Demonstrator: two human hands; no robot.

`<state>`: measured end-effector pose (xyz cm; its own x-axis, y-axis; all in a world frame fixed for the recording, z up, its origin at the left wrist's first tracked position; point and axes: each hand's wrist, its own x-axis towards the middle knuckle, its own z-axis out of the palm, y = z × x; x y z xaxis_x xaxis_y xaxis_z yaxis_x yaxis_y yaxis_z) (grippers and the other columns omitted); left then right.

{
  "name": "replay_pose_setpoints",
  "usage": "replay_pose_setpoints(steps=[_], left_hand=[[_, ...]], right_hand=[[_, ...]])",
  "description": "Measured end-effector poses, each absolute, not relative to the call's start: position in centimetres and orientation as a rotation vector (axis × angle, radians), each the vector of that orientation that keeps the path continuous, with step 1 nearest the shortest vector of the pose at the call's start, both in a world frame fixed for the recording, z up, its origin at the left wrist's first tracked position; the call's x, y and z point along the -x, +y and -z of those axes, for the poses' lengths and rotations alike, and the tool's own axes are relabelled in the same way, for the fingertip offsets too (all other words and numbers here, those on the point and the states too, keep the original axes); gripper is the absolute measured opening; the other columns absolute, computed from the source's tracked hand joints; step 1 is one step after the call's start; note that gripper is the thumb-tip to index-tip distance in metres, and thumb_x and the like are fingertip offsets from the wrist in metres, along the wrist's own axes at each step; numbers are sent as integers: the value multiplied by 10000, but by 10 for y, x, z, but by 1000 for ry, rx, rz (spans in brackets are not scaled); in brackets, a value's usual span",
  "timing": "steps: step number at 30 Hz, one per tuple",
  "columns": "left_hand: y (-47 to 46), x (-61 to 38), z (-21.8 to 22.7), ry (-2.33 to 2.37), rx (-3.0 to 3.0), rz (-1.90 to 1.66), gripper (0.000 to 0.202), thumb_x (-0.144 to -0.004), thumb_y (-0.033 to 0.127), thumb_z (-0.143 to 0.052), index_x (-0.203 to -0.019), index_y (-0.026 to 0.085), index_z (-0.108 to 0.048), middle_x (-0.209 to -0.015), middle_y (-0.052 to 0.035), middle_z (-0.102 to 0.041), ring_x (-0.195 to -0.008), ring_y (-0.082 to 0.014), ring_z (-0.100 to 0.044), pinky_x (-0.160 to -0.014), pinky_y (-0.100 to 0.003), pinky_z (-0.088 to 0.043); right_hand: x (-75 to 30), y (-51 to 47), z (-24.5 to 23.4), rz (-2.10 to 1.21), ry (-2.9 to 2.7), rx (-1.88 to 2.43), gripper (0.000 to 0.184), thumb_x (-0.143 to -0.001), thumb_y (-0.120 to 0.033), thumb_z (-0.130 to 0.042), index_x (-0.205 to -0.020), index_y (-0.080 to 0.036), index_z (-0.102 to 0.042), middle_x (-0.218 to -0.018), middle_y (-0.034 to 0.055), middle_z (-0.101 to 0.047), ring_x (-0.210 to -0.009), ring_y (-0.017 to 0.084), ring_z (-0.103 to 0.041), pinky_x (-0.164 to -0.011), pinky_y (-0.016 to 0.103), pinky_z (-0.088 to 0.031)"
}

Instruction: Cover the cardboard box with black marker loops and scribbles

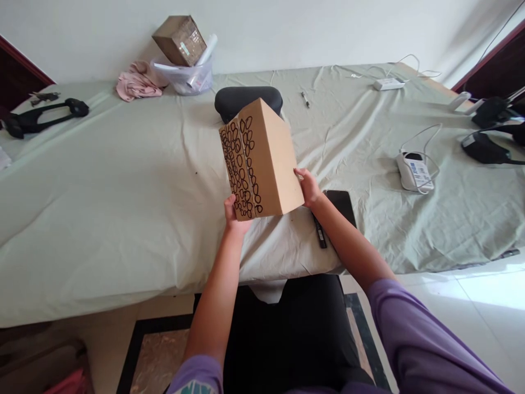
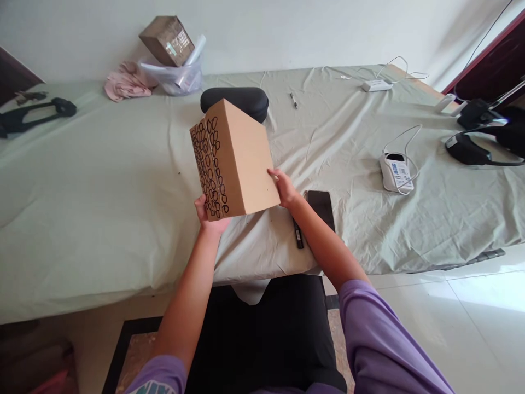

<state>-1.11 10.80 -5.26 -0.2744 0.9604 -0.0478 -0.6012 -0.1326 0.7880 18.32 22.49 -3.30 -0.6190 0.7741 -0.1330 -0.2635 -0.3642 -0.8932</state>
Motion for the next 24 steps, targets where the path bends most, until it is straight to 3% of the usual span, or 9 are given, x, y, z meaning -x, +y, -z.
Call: replay_pose_setpoints(steps=[3,6,9,14,21,24], left_hand=[[111,11,55,877,-629,-1690,724,-833,759,-671,-1363,268,-710,-1414,-96,-745,-1491,-393,-573,-1155,-544,-560],[113,13,59,917,-803,-1777,794,-867,733,-686,-1550,347,-563,-1650,-54,-571,-1623,-339,-414,-1302,-521,-413],[115,17,67,965,-1043,-1826,911,-839,774,-719,-1624,385,-471,-1767,-33,-409,-1686,-326,-281,-1358,-493,-318],[119,24,83,986,-1197,-1776,942,-826,677,-804,-1643,358,-459,-1743,-59,-444,-1656,-362,-346,-1353,-498,-329],[120,24,80,1031,-1194,-1747,912,-843,661,-795,-1636,361,-461,-1739,-55,-447,-1644,-358,-368,-1355,-499,-320],[117,22,77,1047,-1146,-1764,910,-806,664,-830,-1599,359,-501,-1701,-63,-492,-1598,-342,-440,-1316,-465,-376]], right_hand=[[-187,221,29,-1899,-1242,750,849,-680,-872,-720,-1230,-225,-718,-1117,129,-835,-1299,429,-715,-1065,614,-633],[-189,217,28,-1630,-1338,771,894,-699,-901,-682,-1308,-246,-671,-1282,115,-787,-1409,410,-637,-1157,602,-568],[-189,215,29,-1321,-1469,731,906,-750,-880,-679,-1432,-291,-585,-1449,97,-701,-1485,377,-560,-1247,568,-480],[-190,218,32,-1166,-1607,669,938,-806,-912,-595,-1525,-317,-502,-1571,104,-599,-1545,383,-473,-1292,587,-406],[-188,222,35,-1134,-1653,674,1026,-796,-966,-545,-1583,-314,-451,-1639,112,-531,-1611,407,-365,-1342,634,-298],[-190,221,32,-1119,-1693,664,1016,-825,-981,-472,-1599,-321,-449,-1663,101,-511,-1647,385,-305,-1366,615,-245]])
